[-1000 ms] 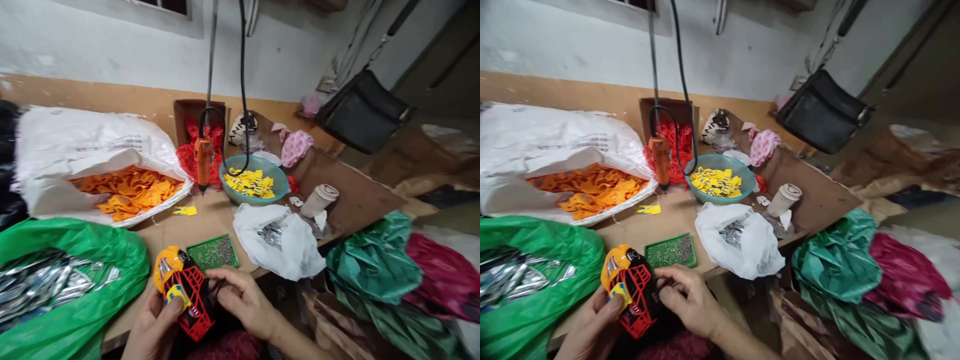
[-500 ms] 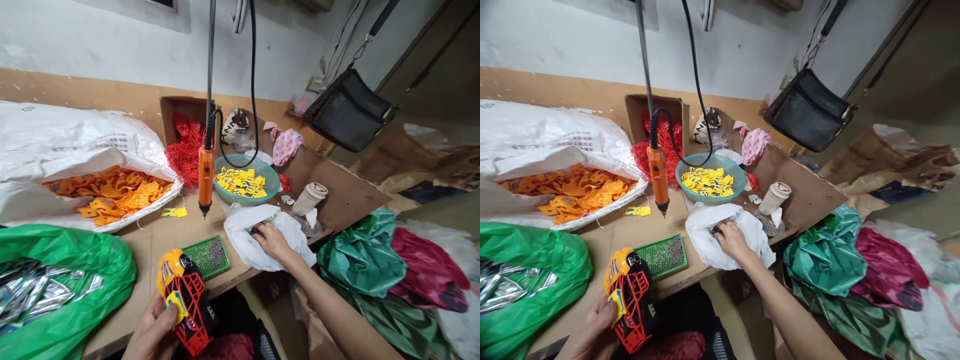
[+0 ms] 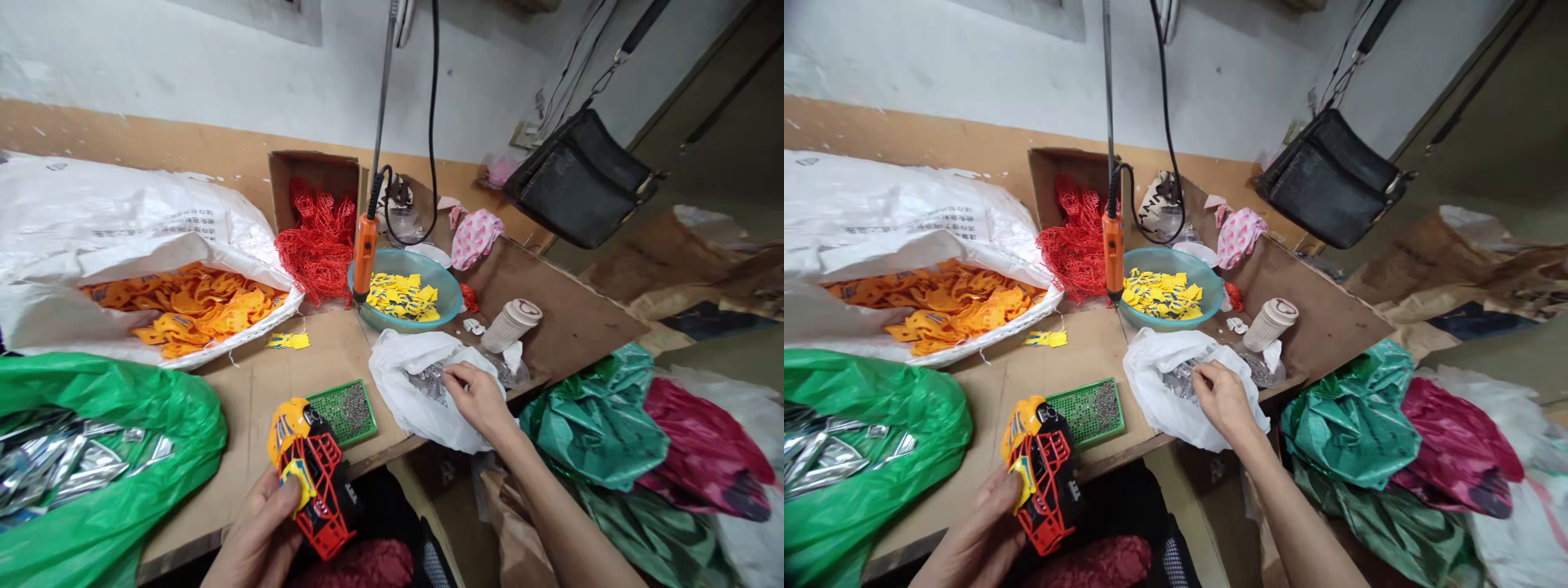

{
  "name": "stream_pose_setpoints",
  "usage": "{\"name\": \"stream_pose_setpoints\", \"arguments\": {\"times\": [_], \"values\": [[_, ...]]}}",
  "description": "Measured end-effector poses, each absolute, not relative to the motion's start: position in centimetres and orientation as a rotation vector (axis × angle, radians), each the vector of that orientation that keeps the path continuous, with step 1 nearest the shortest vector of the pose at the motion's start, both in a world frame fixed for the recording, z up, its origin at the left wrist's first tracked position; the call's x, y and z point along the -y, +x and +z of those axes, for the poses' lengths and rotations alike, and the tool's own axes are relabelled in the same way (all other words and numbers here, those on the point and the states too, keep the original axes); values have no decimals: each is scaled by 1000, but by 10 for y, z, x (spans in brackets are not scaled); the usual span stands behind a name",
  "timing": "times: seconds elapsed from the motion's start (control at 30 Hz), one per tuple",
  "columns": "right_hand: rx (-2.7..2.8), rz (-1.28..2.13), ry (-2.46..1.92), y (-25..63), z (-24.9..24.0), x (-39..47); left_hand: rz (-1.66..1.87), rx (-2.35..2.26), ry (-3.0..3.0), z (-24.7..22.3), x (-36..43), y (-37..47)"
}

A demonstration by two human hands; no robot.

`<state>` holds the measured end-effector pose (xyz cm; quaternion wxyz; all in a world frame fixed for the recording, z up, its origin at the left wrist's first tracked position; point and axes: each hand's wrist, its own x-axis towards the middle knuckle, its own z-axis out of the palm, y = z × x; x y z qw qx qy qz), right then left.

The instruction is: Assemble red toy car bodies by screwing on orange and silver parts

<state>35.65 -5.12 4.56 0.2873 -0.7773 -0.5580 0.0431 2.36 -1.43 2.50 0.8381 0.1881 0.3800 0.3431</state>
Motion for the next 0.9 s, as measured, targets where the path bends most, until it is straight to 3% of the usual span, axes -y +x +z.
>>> {"name": "stream_pose_setpoints", "arguments": {"times": [0.3,0.67,0.9], "values": [[1122,845,-1432,219,44,53,834,-735,503,25,17,16],[1468,433,-1350,154,34,34,1068,-852,589,14,14,-7],[1546,383,-1357,147,30,29,1098,-899,575,9,13,-10]]}}
